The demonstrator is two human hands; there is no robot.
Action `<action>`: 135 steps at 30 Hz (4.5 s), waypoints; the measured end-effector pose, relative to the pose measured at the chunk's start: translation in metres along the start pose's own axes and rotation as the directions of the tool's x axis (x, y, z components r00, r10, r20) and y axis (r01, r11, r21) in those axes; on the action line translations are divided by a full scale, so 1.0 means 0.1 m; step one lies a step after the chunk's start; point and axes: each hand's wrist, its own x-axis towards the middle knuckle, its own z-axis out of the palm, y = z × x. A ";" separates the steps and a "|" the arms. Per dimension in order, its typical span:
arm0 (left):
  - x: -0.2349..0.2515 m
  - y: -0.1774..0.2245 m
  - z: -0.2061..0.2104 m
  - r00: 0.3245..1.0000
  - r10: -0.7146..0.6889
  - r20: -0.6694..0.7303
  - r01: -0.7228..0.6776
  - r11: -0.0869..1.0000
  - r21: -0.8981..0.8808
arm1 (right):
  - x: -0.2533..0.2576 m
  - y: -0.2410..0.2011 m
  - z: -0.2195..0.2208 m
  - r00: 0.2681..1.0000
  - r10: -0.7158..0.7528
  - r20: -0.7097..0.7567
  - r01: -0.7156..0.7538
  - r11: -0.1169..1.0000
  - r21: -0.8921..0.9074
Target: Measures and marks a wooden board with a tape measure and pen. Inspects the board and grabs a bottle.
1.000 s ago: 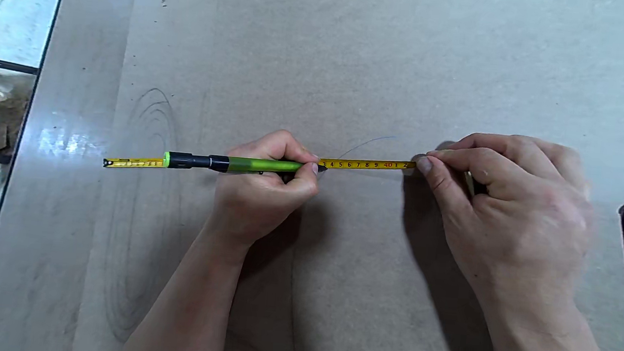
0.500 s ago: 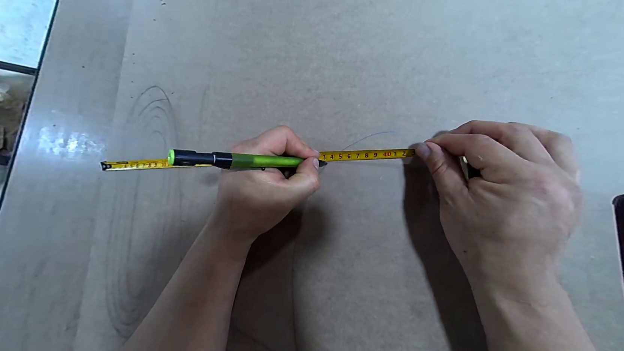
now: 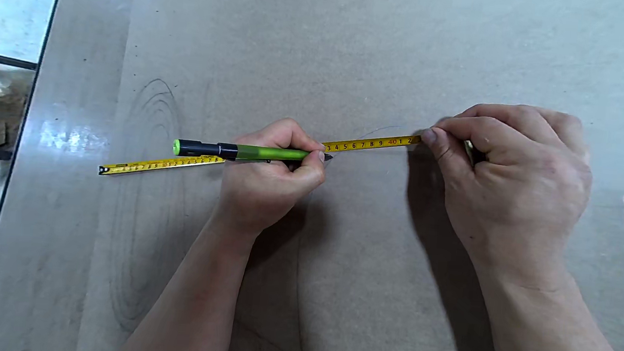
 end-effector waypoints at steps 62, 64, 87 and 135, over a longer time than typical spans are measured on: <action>-3.67 3.53 1.60 0.944 -0.053 0.326 -0.012 0.981 0.193 | -4.79 2.18 -4.92 0.630 0.441 0.640 -0.619 0.782 0.070; -3.61 3.43 1.64 0.921 -0.158 0.355 0.105 0.981 0.164 | -4.92 2.25 -4.94 0.611 0.491 0.621 -0.677 0.730 0.090; -1.88 2.53 2.39 0.812 -0.474 0.340 0.321 0.850 0.419 | -3.61 2.23 -4.46 0.580 0.645 0.498 -0.809 0.529 0.258; -3.16 2.57 2.42 0.830 -0.244 0.501 -0.041 0.870 0.492 | -3.77 2.74 -3.94 0.572 0.652 0.497 -0.820 0.474 0.321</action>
